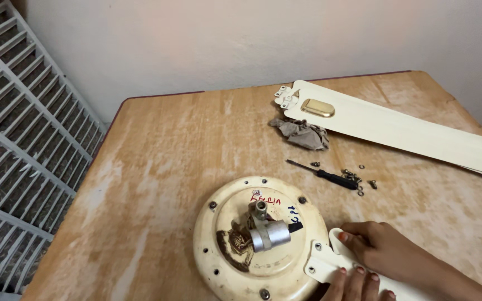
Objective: The person wipes a ceiling fan blade with a cloth, then aligns it to the fan motor housing and secures it using a screwdriver and screws. The blade is attached to the motor hub while other fan parts remain on the table.
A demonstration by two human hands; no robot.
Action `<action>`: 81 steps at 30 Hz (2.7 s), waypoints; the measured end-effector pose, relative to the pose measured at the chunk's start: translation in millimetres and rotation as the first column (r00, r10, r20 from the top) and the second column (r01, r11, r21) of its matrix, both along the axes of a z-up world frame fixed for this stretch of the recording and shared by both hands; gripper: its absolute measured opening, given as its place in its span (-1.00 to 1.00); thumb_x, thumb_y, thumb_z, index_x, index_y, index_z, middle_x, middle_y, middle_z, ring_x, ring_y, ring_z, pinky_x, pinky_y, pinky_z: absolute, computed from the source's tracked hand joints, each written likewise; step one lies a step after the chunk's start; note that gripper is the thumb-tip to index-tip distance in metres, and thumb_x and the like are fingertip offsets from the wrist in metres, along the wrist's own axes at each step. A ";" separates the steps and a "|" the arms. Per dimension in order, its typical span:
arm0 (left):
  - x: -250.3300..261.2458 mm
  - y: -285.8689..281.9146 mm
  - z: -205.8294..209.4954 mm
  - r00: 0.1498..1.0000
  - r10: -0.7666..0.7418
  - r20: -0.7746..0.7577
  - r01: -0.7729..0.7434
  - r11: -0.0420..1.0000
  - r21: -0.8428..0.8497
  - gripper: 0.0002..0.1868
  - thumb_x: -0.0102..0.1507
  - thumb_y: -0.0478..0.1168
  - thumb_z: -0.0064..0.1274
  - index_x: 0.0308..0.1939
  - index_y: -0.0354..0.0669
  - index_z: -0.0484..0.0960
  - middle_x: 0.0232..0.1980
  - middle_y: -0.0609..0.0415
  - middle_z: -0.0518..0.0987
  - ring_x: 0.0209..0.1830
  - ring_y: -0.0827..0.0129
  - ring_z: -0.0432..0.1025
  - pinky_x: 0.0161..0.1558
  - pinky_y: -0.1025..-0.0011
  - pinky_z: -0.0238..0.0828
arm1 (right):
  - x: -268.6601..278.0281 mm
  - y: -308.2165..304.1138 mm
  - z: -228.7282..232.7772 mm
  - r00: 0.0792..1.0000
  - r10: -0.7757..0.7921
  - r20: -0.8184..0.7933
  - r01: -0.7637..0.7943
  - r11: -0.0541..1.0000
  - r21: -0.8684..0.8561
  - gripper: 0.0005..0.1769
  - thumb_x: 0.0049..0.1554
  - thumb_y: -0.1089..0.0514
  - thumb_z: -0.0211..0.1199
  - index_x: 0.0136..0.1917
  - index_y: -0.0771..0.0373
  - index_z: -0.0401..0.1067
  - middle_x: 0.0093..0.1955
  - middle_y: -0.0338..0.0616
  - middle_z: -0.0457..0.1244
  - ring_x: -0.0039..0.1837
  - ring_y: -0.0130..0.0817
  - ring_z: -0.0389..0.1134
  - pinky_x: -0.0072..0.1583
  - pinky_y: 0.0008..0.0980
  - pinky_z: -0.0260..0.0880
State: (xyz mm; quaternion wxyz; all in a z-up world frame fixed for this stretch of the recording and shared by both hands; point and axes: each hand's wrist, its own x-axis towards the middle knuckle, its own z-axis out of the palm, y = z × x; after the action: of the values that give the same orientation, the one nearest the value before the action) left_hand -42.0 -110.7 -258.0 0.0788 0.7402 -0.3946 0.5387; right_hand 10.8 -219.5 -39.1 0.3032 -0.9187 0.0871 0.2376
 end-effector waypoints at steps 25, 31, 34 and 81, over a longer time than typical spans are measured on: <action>10.4 8.8 51.0 0.986 0.138 0.099 -0.141 0.990 0.029 -0.71 0.52 -0.11 0.20 0.22 -0.01 0.44 0.08 0.16 0.55 0.14 0.33 0.54 0.15 0.22 0.61 | 16.8 -11.1 -17.4 0.992 0.081 0.092 -0.079 0.997 -0.023 -0.52 0.21 -0.18 0.12 0.14 0.16 0.61 -0.26 0.07 0.49 -0.20 -0.19 0.53 -0.03 -0.20 0.52; 15.1 5.8 37.2 0.980 0.136 0.142 -0.136 0.991 -0.015 -0.75 0.52 -0.11 0.12 0.21 -0.04 0.47 0.13 0.18 0.58 0.13 0.35 0.56 0.19 0.28 0.60 | 29.0 -27.5 -41.0 0.967 0.201 0.158 -0.226 0.961 0.161 -0.52 0.24 -0.12 0.12 -0.17 0.33 0.59 -0.41 0.09 0.35 -0.34 -0.22 0.31 -0.20 -0.16 0.34; 18.6 4.3 23.4 0.985 0.083 0.152 -0.081 0.997 -0.013 -0.79 0.49 -0.15 0.14 0.16 -0.05 0.51 0.09 0.16 0.61 0.05 0.31 0.60 0.15 0.30 0.59 | 28.3 -31.3 -47.8 0.953 0.194 0.231 -0.243 0.949 0.203 -0.57 0.22 -0.08 0.10 -0.16 0.28 0.59 -0.46 0.04 0.33 -0.39 -0.26 0.26 -0.24 -0.16 0.29; 112.5 -48.4 231.2 0.153 -0.239 -0.959 -0.317 0.907 -0.276 -0.47 0.40 0.05 -0.24 -0.27 -0.29 0.69 -0.29 -0.27 0.67 -0.23 -0.09 0.60 -0.04 0.04 0.49 | 41.9 -54.4 -63.3 0.931 0.125 0.344 -0.236 0.923 0.304 -0.49 0.14 -0.08 0.11 0.22 0.29 0.31 0.17 0.09 0.35 0.24 -0.09 0.35 0.24 -0.13 0.39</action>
State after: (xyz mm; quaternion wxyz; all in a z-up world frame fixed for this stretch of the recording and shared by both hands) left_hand 70.5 -159.1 -26.8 0.4578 0.8833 -0.1010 -0.0026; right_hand 52.7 -273.8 -102.4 0.4435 -0.8828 -0.0911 0.1252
